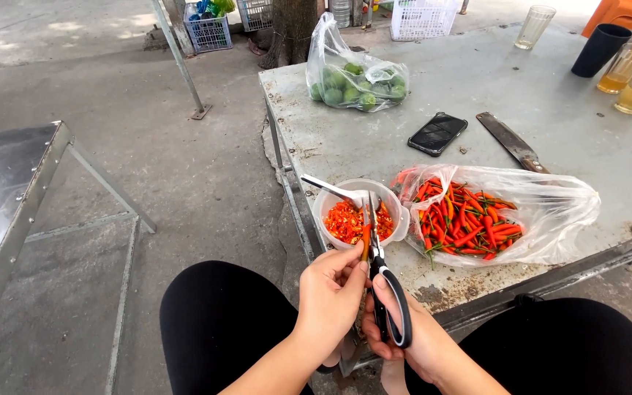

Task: Cutting red chilies into small pieces using scissors over a bowl.

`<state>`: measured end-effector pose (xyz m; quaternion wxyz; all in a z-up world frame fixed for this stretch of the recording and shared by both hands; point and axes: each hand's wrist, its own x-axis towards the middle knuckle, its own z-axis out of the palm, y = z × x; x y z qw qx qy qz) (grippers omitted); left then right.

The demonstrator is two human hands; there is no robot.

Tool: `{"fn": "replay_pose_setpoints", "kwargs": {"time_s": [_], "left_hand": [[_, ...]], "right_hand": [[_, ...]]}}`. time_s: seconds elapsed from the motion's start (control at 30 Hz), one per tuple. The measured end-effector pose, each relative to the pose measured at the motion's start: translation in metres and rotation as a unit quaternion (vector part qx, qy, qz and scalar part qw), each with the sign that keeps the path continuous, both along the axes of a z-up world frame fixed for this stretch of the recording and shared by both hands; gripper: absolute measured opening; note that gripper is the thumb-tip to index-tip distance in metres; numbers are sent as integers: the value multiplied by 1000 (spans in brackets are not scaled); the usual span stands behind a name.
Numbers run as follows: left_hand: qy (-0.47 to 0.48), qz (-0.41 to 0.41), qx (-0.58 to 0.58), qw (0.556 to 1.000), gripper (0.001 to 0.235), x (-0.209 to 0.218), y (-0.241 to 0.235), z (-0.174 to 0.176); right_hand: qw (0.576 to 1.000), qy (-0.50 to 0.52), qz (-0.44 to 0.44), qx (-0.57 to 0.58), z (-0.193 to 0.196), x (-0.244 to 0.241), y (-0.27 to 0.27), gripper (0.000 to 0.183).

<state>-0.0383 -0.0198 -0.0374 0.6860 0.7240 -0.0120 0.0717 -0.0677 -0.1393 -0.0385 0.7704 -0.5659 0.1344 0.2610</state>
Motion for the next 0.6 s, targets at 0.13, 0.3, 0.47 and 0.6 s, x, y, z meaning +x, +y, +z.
{"fn": "replay_pose_setpoints", "kwargs": {"time_s": [0.13,0.3,0.47,0.6], "left_hand": [[2,17,-13,1000,26,5,0,-6],[8,14,-4,1000,27,5,2,-2],[-22,-18,-23,999,29,10,6,-11],[-23,-26,-9,999,28,11,8,-7]], "right_hand": [[1000,-13,-9,25,3,1,2,46],[995,5,37,88,-17,4,-7,52],[997,-14,51,61,-12,5,-13,50],[997,-14,67,18,-6,6,-15,50]]}}
